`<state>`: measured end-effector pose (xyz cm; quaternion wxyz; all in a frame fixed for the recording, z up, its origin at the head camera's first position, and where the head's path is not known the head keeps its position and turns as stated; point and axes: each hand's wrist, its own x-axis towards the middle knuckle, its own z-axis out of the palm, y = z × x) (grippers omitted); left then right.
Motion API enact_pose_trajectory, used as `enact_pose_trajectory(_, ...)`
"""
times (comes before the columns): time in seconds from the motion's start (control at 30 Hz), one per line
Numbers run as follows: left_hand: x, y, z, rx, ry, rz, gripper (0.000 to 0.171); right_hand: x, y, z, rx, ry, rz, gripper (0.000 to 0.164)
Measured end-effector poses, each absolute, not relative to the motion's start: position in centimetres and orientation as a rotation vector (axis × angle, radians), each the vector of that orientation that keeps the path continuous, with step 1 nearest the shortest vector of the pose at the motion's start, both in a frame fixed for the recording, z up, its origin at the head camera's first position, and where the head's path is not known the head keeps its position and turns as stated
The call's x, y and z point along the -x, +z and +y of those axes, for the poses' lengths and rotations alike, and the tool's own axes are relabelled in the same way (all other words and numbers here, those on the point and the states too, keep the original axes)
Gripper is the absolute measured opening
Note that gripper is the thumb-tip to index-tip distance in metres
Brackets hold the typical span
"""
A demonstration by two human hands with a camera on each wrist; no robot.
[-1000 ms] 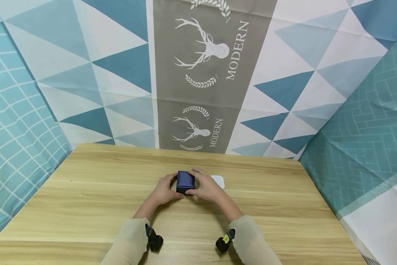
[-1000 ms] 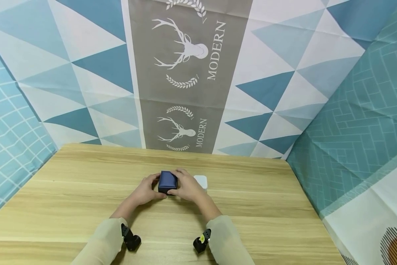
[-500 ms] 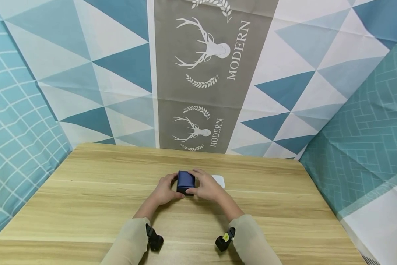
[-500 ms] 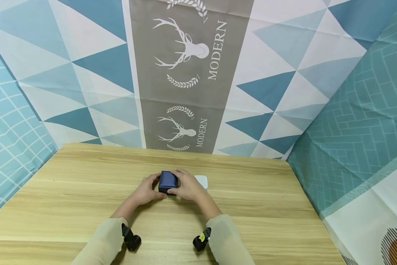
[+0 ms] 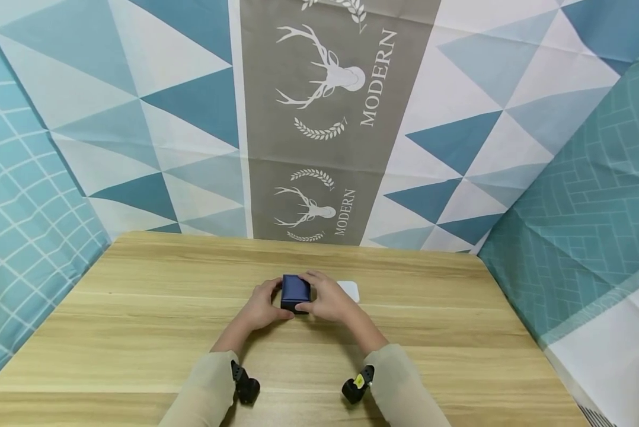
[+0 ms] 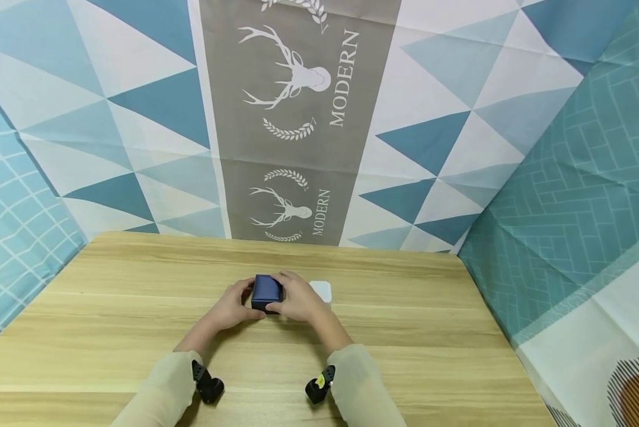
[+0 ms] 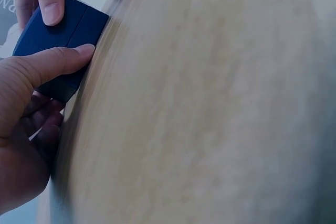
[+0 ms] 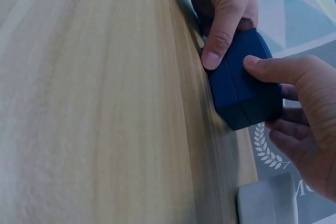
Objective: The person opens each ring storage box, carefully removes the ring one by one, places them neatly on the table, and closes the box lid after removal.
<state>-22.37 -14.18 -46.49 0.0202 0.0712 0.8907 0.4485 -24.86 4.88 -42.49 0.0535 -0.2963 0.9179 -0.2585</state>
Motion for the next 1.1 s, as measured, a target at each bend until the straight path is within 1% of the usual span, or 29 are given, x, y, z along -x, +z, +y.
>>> enact_pose_trajectory(0.33,22.4,-46.2,-15.0,-0.247,1.415,2.734,0.086,24.6,-42.6,4.0,0.899,-0.809,2.794,0.069)
enact_pose_trajectory(0.8,22.4,-45.9,-15.6,-0.24,1.393,2.711,0.088,24.6,-43.5,3.2,0.844,-0.859,2.82,0.079)
enact_pose_trajectory(1.1,22.4,-45.9,-15.7,-0.227,1.41,2.678,0.089,24.1,-44.0,3.0,0.831,-0.889,2.845,0.077)
